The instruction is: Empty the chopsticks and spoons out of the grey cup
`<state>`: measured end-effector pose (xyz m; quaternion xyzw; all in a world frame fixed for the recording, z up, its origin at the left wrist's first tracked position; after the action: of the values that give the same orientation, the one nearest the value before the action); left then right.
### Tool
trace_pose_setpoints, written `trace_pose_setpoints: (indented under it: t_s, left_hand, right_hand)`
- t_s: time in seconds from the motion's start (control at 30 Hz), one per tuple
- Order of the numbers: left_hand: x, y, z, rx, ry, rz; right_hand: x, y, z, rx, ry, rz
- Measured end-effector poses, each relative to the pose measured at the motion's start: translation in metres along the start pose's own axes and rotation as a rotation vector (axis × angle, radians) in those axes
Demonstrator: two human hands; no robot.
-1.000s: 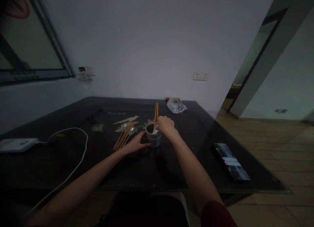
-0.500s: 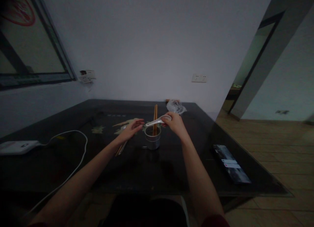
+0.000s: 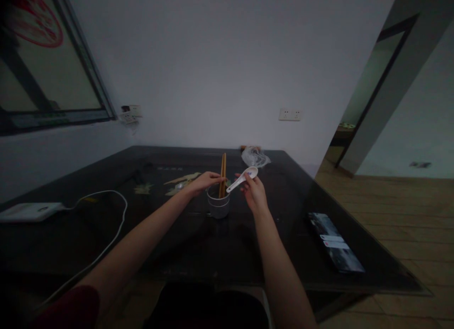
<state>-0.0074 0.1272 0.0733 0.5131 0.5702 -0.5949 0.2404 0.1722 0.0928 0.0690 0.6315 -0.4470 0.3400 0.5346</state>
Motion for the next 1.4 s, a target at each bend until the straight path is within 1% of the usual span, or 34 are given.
trace_pose_setpoints:
  t_s: [0.13,0.2,0.3,0.37,0.5,0.57,0.7,0.87,0.93,1.0,1.13,1.2,1.3,1.4]
  left_hand:
    - [-0.001,0.001,0.000,0.012,0.006,-0.006]
    - [-0.002,0.003,-0.001,0.016,0.012,-0.021]
    - [-0.004,0.004,0.000,0.007,0.025,-0.040]
    - [-0.005,0.004,0.000,0.007,0.029,-0.044]
    - [-0.009,0.006,0.001,0.003,0.039,-0.047]
    - [-0.010,0.008,0.000,0.007,0.041,-0.040]
    - [-0.012,0.011,-0.002,0.018,0.054,-0.063]
    - [-0.017,0.007,0.000,-0.019,0.087,-0.165]
    - [-0.021,0.003,0.003,-0.050,0.099,-0.163]
    - [-0.027,-0.001,0.005,-0.079,0.112,-0.115]
    - [-0.043,-0.007,0.006,-0.123,0.137,0.054]
    - [-0.052,-0.014,0.008,-0.162,0.145,0.164]
    - [-0.070,-0.034,0.017,-0.251,0.188,0.304]
    - [-0.083,-0.067,0.035,-0.379,0.260,0.371]
  right_hand:
    - [-0.014,0.005,0.001,-0.040,0.058,0.087]
    - [-0.020,0.006,0.001,-0.072,0.075,0.103]
    - [-0.024,0.005,0.001,-0.084,0.089,0.112]
    - [-0.026,0.006,0.001,-0.058,0.106,0.115]
    - [-0.028,0.013,0.001,0.067,0.140,0.092]
    - [-0.027,0.015,0.002,0.103,0.137,0.098]
    - [-0.026,0.016,0.003,0.109,0.124,0.119]
    - [-0.023,0.017,0.004,0.090,0.091,0.148]
    - [-0.022,0.018,0.005,0.094,0.088,0.149]
    - [-0.021,0.018,0.006,0.094,0.093,0.148]
    - [-0.022,0.017,0.005,0.095,0.087,0.160]
    - [-0.022,0.017,0.004,0.096,0.074,0.167]
    - [-0.022,0.016,0.004,0.108,0.062,0.165]
    - [-0.022,0.017,0.005,0.121,0.063,0.173]
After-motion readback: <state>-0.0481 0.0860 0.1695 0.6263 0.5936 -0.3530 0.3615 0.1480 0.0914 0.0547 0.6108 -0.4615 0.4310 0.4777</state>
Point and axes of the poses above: each hand's wrist, its own z-axis away from the middle knuckle, its own y-axis out of the palm, x = y × z, the point moved 6 cm from there along -z, towards the middle knuckle, and after that the axes turned 1 degree about -x, right-handed, at the moved point
